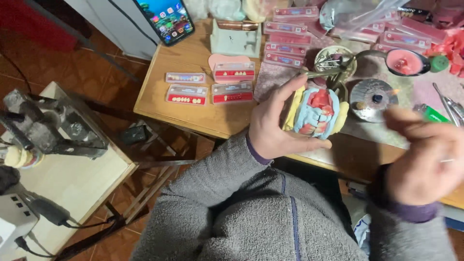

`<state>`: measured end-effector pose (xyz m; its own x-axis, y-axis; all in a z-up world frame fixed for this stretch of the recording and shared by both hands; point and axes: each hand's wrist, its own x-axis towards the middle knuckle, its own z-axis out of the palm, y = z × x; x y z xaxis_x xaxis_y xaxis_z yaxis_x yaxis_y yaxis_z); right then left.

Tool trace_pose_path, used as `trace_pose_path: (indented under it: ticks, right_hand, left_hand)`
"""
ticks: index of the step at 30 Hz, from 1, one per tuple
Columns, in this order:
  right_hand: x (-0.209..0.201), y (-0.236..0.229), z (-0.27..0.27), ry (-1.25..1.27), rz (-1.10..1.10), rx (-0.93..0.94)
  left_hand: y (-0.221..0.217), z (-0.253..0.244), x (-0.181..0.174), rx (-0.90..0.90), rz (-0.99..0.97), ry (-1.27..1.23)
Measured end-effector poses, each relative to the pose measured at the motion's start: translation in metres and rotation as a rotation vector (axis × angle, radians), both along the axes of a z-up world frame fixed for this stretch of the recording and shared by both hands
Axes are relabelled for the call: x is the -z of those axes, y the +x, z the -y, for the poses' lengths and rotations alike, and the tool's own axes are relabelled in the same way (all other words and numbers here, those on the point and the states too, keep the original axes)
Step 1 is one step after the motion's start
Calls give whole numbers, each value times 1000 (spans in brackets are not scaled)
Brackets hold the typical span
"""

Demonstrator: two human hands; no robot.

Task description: The person handles a dental mold and selects artificial teeth from plastic containers. They use a rotary tool to grind a small tooth and then use a metal instrument to scrape and adjust the mold. The person places the prepared tooth into the mold and continues to refine the fit with the tool.

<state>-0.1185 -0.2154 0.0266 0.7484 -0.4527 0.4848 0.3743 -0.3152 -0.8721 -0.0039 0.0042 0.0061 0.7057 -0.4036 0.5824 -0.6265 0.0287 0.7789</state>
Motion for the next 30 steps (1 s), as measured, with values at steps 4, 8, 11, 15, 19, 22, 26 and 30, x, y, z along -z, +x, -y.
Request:
trace_pose_path:
  ticks: [4,8,11,15,19,22,26,30]
  right_hand:
    - [-9,-11,-51,-89,-134,-267]
    - [7,-7,-73,38,1,-385]
    - [19,-4,-74,49,28,-327]
    - [18,2,-74,85,207,-317]
    - [12,3,-61,-29,266,-303]
    - [21,0,-45,114,319,-393]
    - [11,-9,-24,119,285,-459]
    - [4,-16,-13,115,233,-566]
  left_hand:
    - [-7,2,2,-53,58,0]
    - [-19,9,2,-126,172,-7]
    - [-34,14,6,-160,168,-32]
    - [-55,16,21,32,82,-52]
    - [-67,7,9,-65,297,161]
    - [-68,-1,2,12,405,204]
    - [-53,-25,-4,81,525,236]
    - [-36,-57,0,26,411,361]
